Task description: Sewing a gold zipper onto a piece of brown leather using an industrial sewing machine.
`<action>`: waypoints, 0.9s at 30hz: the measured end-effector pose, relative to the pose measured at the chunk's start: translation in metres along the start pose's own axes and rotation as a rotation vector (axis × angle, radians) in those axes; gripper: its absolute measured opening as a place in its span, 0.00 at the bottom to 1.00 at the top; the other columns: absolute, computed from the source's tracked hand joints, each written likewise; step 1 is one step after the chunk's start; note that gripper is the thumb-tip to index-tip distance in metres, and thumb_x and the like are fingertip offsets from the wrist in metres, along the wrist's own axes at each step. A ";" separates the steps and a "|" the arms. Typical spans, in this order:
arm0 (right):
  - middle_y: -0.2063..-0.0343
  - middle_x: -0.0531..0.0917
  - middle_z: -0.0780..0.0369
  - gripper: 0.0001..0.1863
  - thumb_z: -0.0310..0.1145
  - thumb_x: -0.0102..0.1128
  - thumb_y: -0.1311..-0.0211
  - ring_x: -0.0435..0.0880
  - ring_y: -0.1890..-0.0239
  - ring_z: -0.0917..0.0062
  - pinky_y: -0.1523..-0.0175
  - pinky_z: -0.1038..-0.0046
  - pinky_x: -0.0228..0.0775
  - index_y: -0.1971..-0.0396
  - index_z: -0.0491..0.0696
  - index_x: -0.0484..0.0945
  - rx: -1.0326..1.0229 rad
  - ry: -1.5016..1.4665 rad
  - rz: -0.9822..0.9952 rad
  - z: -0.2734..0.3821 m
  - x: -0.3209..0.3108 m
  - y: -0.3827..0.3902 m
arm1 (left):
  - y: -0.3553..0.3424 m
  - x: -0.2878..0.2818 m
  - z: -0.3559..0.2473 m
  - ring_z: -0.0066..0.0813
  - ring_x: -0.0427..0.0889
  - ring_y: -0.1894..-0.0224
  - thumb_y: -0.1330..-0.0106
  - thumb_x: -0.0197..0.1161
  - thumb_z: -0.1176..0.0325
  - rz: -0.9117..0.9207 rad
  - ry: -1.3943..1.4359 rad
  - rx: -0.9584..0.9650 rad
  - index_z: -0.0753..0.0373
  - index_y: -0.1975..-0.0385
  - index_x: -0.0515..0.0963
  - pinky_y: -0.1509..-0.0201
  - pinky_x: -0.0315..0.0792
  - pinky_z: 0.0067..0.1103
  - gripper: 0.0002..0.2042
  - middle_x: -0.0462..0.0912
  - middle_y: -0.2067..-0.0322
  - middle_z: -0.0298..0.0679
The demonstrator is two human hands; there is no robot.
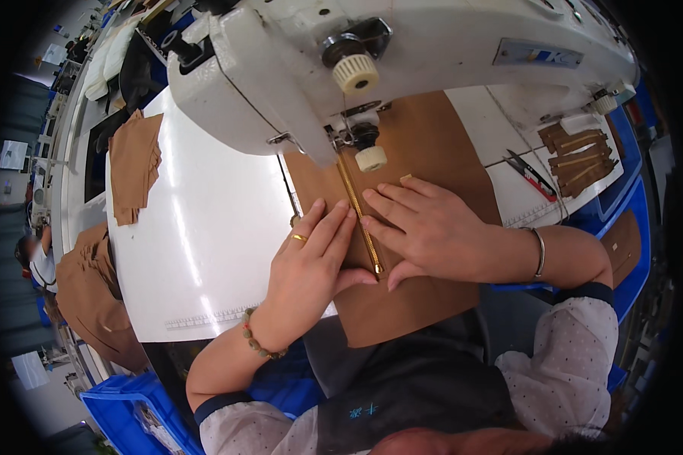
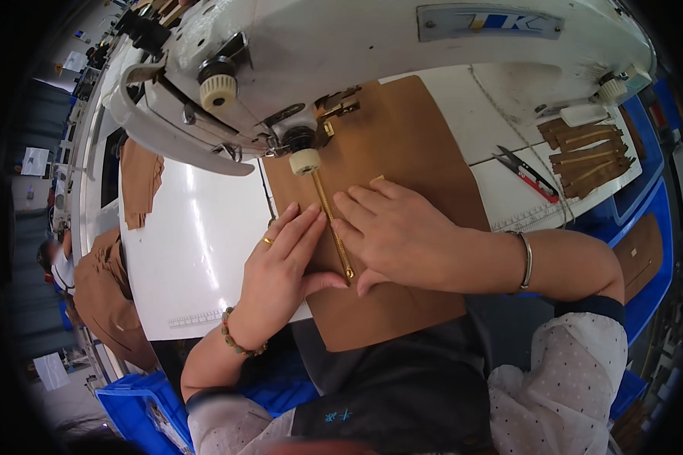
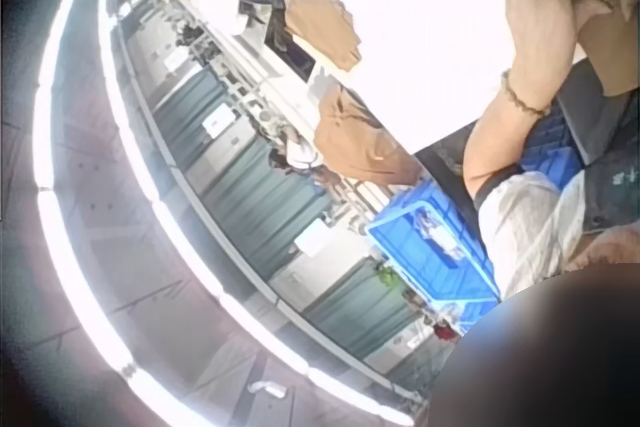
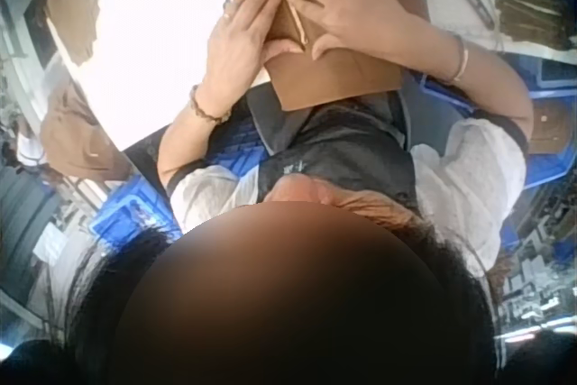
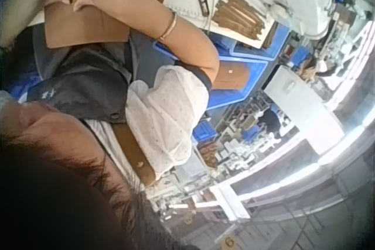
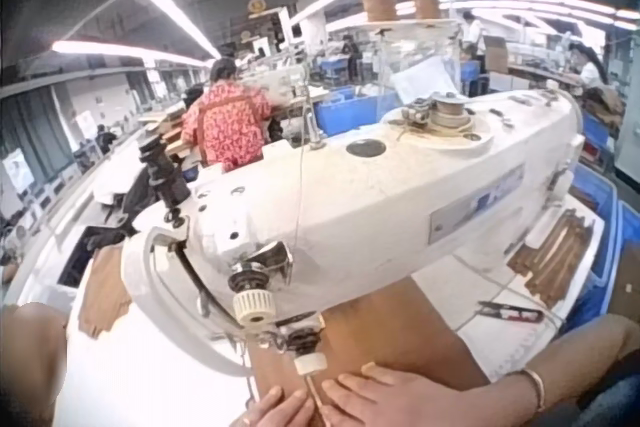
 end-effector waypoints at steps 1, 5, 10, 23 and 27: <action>0.43 0.80 0.48 0.46 0.61 0.73 0.58 0.77 0.38 0.57 0.31 0.55 0.69 0.47 0.37 0.81 -0.005 0.005 0.002 0.000 0.001 0.000 | -0.001 0.000 0.000 0.48 0.75 0.33 0.49 0.73 0.45 0.017 -0.017 0.007 0.68 0.39 0.78 0.31 0.72 0.37 0.40 0.79 0.37 0.45; 0.42 0.79 0.48 0.46 0.62 0.72 0.56 0.77 0.37 0.57 0.30 0.54 0.67 0.46 0.37 0.81 -0.010 0.031 -0.018 -0.007 0.004 -0.004 | -0.010 -0.004 0.005 0.44 0.77 0.33 0.56 0.76 0.44 -0.013 -0.080 0.019 0.64 0.38 0.79 0.31 0.73 0.37 0.43 0.80 0.38 0.42; 0.41 0.79 0.49 0.46 0.63 0.72 0.56 0.76 0.36 0.59 0.30 0.55 0.65 0.46 0.38 0.80 -0.004 0.013 -0.010 -0.022 0.007 -0.014 | -0.024 -0.006 0.017 0.36 0.78 0.33 0.55 0.75 0.42 -0.005 -0.136 -0.024 0.60 0.39 0.80 0.28 0.67 0.43 0.42 0.80 0.37 0.37; 0.41 0.81 0.53 0.42 0.64 0.70 0.52 0.77 0.36 0.62 0.29 0.57 0.62 0.47 0.42 0.82 0.054 0.008 -0.018 -0.052 0.015 -0.034 | -0.049 -0.008 0.042 0.43 0.82 0.44 0.55 0.75 0.42 -0.077 -0.103 -0.033 0.66 0.48 0.83 0.31 0.70 0.46 0.38 0.82 0.45 0.40; 0.41 0.81 0.53 0.42 0.64 0.70 0.52 0.77 0.36 0.62 0.29 0.56 0.62 0.47 0.42 0.82 0.034 0.007 -0.034 -0.053 0.017 -0.033 | -0.048 -0.009 0.042 0.43 0.84 0.48 0.53 0.74 0.42 -0.098 -0.114 -0.003 0.65 0.47 0.83 0.35 0.73 0.43 0.37 0.82 0.46 0.39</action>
Point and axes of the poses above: each hand's wrist, its own y-axis away from the middle knuckle, its own x-axis out of the palm, z = x × y, the point moved 4 cm from there along -y, towards the middle knuckle
